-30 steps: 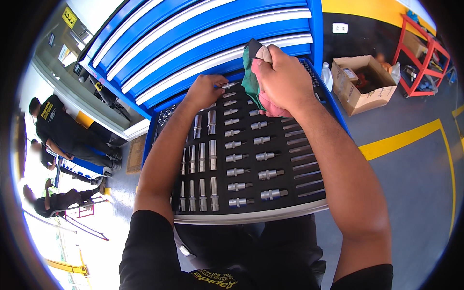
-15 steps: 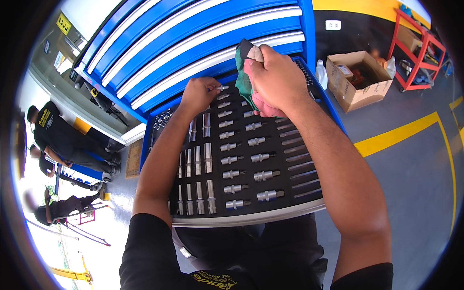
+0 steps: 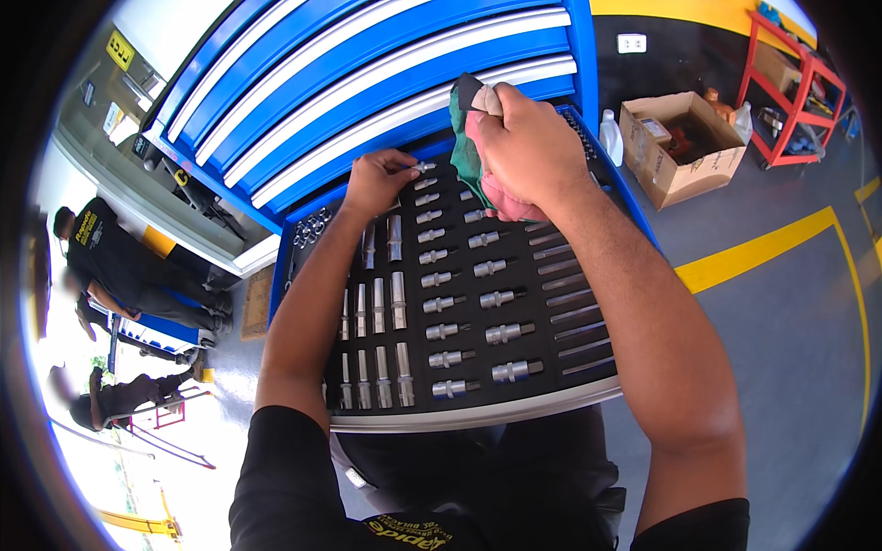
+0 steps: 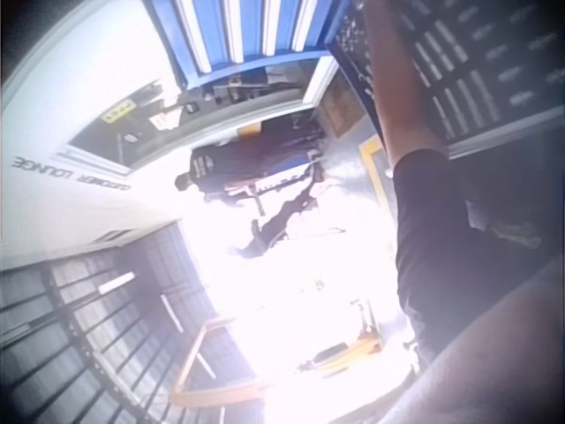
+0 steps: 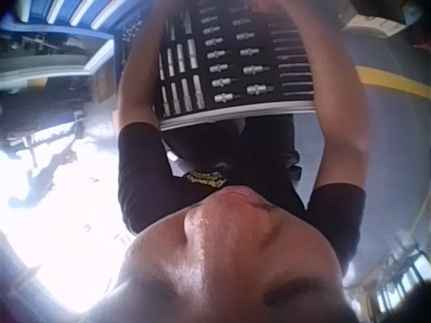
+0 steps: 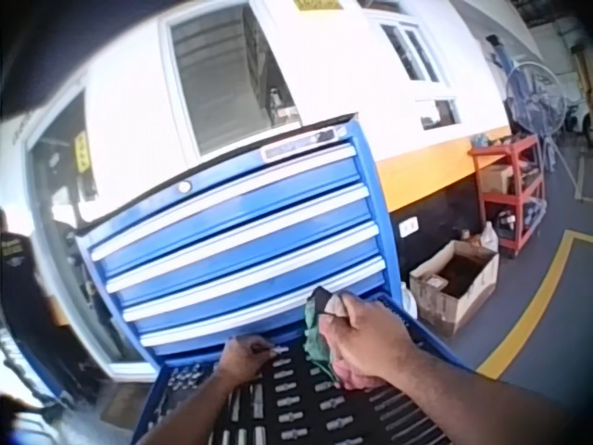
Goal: The person kneels before an open blue tool chest and wipes multiple metal sockets with a green cloth. They pick up each socket, wipe it, and place it back into its slot in the drawer.
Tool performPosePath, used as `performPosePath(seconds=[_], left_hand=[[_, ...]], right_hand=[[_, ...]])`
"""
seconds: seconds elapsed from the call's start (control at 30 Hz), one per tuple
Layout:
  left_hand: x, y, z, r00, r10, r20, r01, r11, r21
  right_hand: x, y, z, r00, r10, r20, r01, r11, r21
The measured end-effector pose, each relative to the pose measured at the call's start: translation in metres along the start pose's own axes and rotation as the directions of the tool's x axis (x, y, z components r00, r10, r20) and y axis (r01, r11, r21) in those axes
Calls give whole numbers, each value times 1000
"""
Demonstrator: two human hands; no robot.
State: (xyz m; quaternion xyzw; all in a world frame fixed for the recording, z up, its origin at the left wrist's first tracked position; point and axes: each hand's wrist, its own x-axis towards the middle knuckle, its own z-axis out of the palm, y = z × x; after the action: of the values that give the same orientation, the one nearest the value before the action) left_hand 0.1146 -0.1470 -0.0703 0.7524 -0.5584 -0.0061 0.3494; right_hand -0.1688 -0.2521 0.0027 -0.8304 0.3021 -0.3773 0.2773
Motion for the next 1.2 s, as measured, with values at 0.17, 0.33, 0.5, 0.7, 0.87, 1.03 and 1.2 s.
performPosePath(seconds=[0.17,0.33,0.5,0.7,0.87,1.03,1.2], left_hand=[[-3,2,7,1000,-21,-12,22,999,38],[4,-4,-10,994,-28,110,29,1000,-8],[4,-3,-9,995,27,92,-25,1000,-18],[0,-11,-2,981,190,30,-190,982,9],[1,-10,4,971,237,29,-239,966,99],[0,-12,-2,986,164,28,-165,985,55],[4,-14,-3,969,239,56,-240,971,-5]], right_hand=[[-3,-8,2,999,33,38,-34,999,31],[-3,-7,1,998,46,43,-47,998,32],[1,4,-1,1000,8,-4,-8,1000,20],[-5,-14,0,999,-1,39,-2,998,68],[-5,-24,-5,997,12,70,-19,995,97],[-1,-14,-10,998,23,64,-26,999,47],[-1,-12,-14,998,31,49,-30,999,-24]])
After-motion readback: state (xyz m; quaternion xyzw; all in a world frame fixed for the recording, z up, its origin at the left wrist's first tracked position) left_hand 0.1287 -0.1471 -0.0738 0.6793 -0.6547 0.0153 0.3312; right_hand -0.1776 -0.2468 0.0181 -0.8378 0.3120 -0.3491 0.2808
